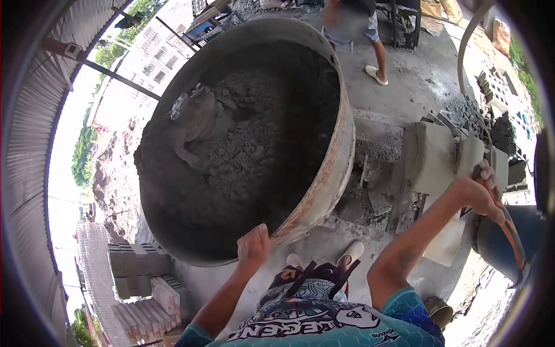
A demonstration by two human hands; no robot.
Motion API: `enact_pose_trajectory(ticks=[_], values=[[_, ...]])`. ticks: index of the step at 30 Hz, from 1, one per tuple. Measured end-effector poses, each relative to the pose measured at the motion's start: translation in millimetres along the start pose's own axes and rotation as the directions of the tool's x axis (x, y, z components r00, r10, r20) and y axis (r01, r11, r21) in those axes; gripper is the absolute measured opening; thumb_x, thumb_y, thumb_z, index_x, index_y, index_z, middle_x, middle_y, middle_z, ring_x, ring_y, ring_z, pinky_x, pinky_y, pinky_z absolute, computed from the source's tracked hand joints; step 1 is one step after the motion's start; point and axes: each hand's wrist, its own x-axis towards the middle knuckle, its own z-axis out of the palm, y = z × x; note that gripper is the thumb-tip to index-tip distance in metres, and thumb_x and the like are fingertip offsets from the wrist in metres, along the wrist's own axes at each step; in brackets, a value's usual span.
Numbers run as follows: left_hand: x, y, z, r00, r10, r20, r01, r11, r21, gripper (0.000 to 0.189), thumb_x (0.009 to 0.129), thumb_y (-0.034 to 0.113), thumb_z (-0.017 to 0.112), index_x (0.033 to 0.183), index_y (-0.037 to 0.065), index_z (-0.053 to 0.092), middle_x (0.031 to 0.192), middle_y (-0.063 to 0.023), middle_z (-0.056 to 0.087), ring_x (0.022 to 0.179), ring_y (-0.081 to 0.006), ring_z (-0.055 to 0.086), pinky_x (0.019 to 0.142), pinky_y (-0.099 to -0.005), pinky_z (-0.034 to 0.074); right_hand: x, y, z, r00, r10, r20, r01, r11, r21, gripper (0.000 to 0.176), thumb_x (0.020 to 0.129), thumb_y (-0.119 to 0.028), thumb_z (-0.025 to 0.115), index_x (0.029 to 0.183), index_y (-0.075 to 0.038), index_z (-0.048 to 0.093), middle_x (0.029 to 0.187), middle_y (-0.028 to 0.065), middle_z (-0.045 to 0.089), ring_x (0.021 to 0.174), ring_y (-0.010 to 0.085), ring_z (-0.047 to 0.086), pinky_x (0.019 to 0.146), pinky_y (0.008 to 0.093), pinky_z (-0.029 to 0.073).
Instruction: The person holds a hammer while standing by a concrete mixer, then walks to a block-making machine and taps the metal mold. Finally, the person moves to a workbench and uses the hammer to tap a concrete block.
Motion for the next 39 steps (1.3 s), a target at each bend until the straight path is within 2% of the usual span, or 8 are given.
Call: enact_pose_trajectory(ticks=[2, 3, 4, 7, 19, 22, 25, 39], values=[[-1.6, -4.9, 0.5, 0.999, 0.037, -0.017, -0.037, 0.998, -0.047, 0.036, 0.103, 0.027, 0.039, 0.082, 0.005, 0.058, 0.077, -0.0163, 0.065, 0.075, -0.0417, 0.062, 0.067, -0.0519, 0.049, -145.3, 49.6, 14.2, 0.899, 0.438, -0.032, -0.434, 0.876, -0.212, 0.07, 0.093, -0.077, 0.028, 0.075, -0.01, 0.036, 0.059, 0.0016, 0.033, 0.05, 0.0203, 0.036, 0.05, 0.0366, 0.042], [-9.7, -11.7, -4.4, 1.0, 0.012, -0.011, -0.013, 0.999, -0.036, 0.036, 0.103, 0.027, 0.039, 0.082, 0.005, 0.058, 0.077, -0.0163, 0.065, 0.075, -0.0417, 0.062, 0.067, -0.0519, 0.049, -202.7, 47.7, 4.1, 0.485, 0.87, -0.088, -0.85, 0.446, -0.279, 0.059, 0.096, -0.066, 0.043, 0.09, -0.008, 0.05, 0.061, 0.001, 0.037, 0.05, 0.0142, 0.039, 0.048, 0.033, 0.041], [-5.1, -13.8, -3.1, 0.999, 0.038, -0.022, -0.038, 0.999, -0.037, 0.034, 0.102, 0.025, 0.039, 0.081, 0.006, 0.056, 0.077, -0.0156, 0.063, 0.075, -0.0411, 0.062, 0.065, -0.0511, 0.047, -185.5, 100.8, -47.9, -0.409, 0.89, 0.202, -0.893, -0.345, -0.288, 0.053, 0.099, -0.055, 0.05, 0.077, -0.007, 0.046, 0.061, -0.0026, 0.039, 0.048, 0.0123, 0.039, 0.047, 0.032, 0.04], [-0.8, -12.5, -2.7, 0.997, 0.069, -0.044, -0.071, 0.996, -0.054, 0.031, 0.102, 0.023, 0.039, 0.08, 0.005, 0.054, 0.078, -0.0149, 0.062, 0.076, -0.0404, 0.061, 0.063, -0.0497, 0.047, -152.2, 71.5, -58.0, -0.594, 0.798, 0.102, -0.802, -0.578, -0.15, 0.046, 0.1, -0.05, 0.051, 0.09, -0.006, 0.054, 0.06, -0.0055, 0.041, 0.045, 0.009, 0.04, 0.043, 0.0306, 0.037], [-5.5, -22.2, -25.4, 0.997, 0.046, -0.065, -0.056, 0.987, -0.15, 0.031, 0.101, 0.023, 0.044, 0.082, 0.003, 0.059, 0.078, -0.0137, 0.063, 0.075, -0.0361, 0.063, 0.069, -0.0465, 0.051, -12.0, 18.9, -0.8, 0.9, 0.357, 0.251, -0.32, 0.931, -0.176, 0.047, 0.103, -0.048, 0.042, 0.086, -0.004, 0.045, 0.062, -0.0004, 0.038, 0.05, 0.0116, 0.038, 0.049, 0.0293, 0.038], [-12.6, -25.1, -22.4, 0.991, 0.081, -0.108, -0.097, 0.985, -0.146, 0.031, 0.101, 0.022, 0.045, 0.08, 0.004, 0.059, 0.078, -0.0129, 0.063, 0.075, -0.0346, 0.064, 0.069, -0.0454, 0.052, -146.8, 99.6, -20.3, 0.55, 0.828, 0.108, -0.789, 0.558, -0.256, 0.05, 0.103, -0.049, 0.038, 0.083, -0.003, 0.043, 0.061, 0.0014, 0.04, 0.051, 0.0143, 0.041, 0.052, 0.0314, 0.043], [-25.9, -33.0, -22.8, 0.982, 0.126, -0.14, -0.146, 0.979, -0.143, 0.03, 0.1, 0.023, 0.047, 0.081, 0.005, 0.06, 0.078, -0.0118, 0.064, 0.076, -0.033, 0.064, 0.071, -0.0439, 0.053, -186.7, 97.1, -48.5, -0.623, 0.752, 0.215, -0.782, -0.596, -0.182, 0.041, 0.103, -0.041, 0.046, 0.088, -0.003, 0.048, 0.062, -0.0032, 0.034, 0.053, 0.0085, 0.039, 0.052, 0.0282, 0.038], [-76.7, -80.4, -43.9, 0.818, 0.221, -0.532, -0.514, 0.696, -0.501, 0.018, 0.095, 0.014, 0.056, 0.081, 0.003, 0.061, 0.077, -0.0097, 0.059, 0.071, -0.0301, 0.06, 0.065, -0.0398, 0.048, -249.7, -226.4, -107.8, -0.351, 0.881, 0.316, -0.745, -0.058, -0.665, 0.044, 0.104, -0.046, 0.045, 0.084, -0.007, 0.047, 0.052, -0.0034, 0.033, 0.039, 0.0086, 0.034, 0.035, 0.0268, 0.035]])
